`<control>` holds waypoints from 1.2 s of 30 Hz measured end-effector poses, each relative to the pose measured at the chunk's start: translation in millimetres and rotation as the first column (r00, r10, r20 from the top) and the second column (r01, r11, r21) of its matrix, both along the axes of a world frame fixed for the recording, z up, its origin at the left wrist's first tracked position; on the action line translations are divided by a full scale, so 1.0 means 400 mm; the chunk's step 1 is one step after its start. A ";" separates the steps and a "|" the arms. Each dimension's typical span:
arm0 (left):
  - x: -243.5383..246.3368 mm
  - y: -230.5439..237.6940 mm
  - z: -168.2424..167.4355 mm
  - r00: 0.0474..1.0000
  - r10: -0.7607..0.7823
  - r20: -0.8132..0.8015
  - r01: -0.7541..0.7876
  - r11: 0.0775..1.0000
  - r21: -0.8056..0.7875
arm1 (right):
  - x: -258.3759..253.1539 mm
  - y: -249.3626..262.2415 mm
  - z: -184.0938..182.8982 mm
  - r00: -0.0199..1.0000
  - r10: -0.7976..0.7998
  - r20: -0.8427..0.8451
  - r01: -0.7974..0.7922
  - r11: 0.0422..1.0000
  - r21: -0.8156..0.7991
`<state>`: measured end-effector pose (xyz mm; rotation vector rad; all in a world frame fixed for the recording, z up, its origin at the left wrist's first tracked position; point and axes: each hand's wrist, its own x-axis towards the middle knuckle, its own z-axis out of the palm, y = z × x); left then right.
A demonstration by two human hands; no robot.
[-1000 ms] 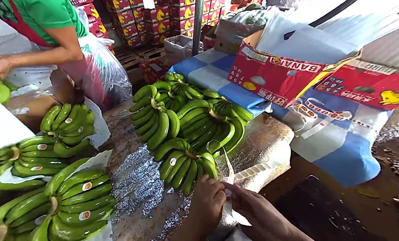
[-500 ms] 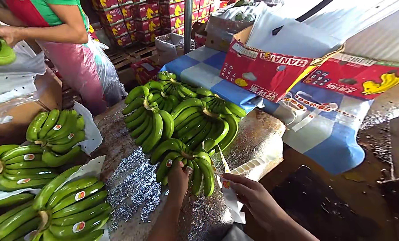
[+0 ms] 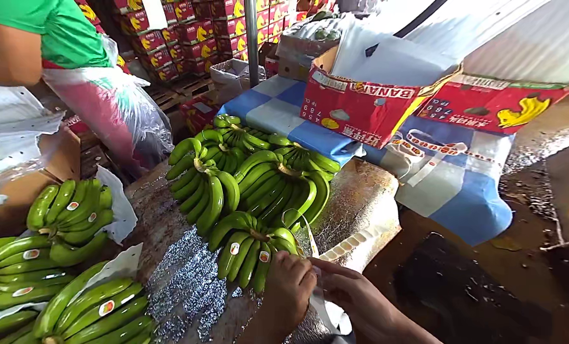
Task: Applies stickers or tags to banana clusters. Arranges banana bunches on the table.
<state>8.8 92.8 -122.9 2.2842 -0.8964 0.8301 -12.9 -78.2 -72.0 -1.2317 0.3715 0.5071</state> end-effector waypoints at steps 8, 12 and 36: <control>0.294 0.054 0.098 0.698 0.091 -0.710 -0.233 0.967 -0.105 | 0.067 -0.050 -0.011 0.905 -0.419 -0.071 0.422 0.906 0.031; 0.558 0.078 0.058 0.479 0.373 -0.795 -0.303 0.920 0.250 | 0.076 -0.082 0.000 0.918 -0.395 0.013 0.393 0.915 0.090; 0.182 -0.061 0.066 0.986 -0.162 -0.047 0.165 0.981 0.099 | 0.098 -0.022 -0.003 0.977 -0.163 0.139 0.176 0.981 -0.085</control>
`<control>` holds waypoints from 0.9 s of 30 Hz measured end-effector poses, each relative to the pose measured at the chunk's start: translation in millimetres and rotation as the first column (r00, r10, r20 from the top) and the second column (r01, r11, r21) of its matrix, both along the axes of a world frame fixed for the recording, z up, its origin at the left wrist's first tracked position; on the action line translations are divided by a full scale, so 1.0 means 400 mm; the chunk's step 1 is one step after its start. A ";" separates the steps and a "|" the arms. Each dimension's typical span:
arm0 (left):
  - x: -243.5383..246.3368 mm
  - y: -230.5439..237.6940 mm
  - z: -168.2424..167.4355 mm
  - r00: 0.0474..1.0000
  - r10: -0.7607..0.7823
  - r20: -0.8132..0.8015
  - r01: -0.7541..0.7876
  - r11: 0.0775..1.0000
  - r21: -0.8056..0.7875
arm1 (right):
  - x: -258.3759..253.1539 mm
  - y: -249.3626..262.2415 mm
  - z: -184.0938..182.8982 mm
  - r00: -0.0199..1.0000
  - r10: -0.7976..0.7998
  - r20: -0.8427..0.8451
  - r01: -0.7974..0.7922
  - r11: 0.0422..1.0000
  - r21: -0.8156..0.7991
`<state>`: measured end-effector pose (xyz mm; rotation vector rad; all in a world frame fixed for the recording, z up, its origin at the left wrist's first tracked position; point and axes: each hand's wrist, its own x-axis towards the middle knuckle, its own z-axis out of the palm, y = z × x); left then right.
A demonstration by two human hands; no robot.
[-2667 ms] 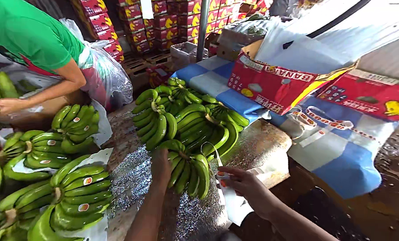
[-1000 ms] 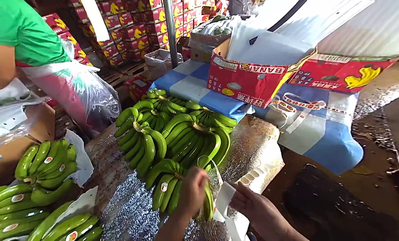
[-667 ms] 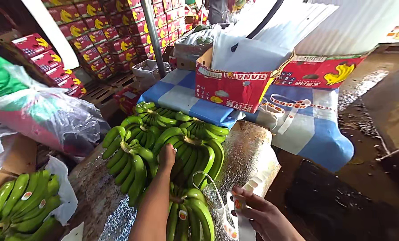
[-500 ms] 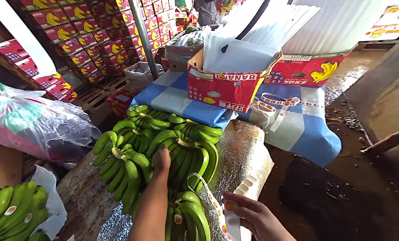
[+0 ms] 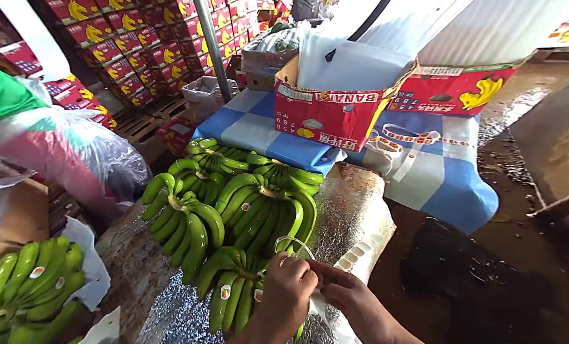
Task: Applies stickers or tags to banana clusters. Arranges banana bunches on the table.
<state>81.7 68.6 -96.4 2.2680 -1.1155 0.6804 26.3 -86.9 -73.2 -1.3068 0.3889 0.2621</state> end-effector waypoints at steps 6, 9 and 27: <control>0.085 0.045 0.041 0.778 0.031 -0.627 -0.107 0.991 -0.083 | 0.023 -0.001 -0.029 0.962 -0.193 -0.194 0.226 0.961 0.162; 0.274 0.069 0.049 0.398 0.232 -0.887 -0.204 0.966 0.161 | 0.031 -0.013 -0.035 0.926 -0.317 -0.205 0.351 0.923 0.160; 0.518 0.150 0.031 0.457 0.801 -0.388 -0.402 0.574 0.713 | 0.022 -0.052 -0.017 0.954 -0.281 -0.100 0.292 0.948 0.128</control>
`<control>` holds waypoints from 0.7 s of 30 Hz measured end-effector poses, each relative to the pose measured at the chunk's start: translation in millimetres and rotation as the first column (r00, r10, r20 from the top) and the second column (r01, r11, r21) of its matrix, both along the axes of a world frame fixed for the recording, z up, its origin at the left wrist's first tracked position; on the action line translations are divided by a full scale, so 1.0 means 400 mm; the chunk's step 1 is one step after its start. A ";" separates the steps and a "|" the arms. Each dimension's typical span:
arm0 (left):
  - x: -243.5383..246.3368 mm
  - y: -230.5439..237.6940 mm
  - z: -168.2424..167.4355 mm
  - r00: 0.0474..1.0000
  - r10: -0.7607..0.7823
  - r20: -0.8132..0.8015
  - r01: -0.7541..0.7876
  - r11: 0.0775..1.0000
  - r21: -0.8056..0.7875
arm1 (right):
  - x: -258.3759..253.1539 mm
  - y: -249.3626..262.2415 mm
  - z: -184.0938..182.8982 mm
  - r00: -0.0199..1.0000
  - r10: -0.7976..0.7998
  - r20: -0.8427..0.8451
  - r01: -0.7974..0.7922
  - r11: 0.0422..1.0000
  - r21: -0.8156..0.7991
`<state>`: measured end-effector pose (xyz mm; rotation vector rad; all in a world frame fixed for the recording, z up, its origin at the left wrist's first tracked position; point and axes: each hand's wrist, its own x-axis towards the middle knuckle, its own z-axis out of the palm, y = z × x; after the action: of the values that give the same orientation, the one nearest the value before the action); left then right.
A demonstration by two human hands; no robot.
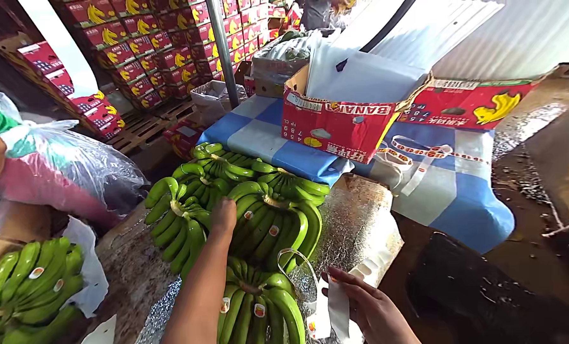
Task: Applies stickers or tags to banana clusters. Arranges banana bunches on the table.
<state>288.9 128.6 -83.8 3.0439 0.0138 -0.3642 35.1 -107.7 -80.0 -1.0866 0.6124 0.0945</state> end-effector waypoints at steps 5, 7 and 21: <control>0.011 -0.005 0.021 0.974 -0.172 -0.148 0.196 0.966 0.166 | 0.003 -0.019 0.000 0.999 -0.035 -0.015 0.035 0.999 -0.026; 0.009 0.002 0.028 0.951 -0.236 -0.200 0.277 0.937 0.213 | 0.005 -0.020 0.000 0.999 -0.042 -0.014 0.041 0.999 -0.031; -0.052 0.049 0.027 0.797 -0.280 -0.534 0.524 0.761 0.383 | 0.019 -0.030 0.003 0.995 -0.095 -0.009 0.094 0.994 -0.052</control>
<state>268.0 148.2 -72.8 3.3581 -0.6616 -1.2975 42.5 -119.6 -78.7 -1.1053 0.6788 0.0034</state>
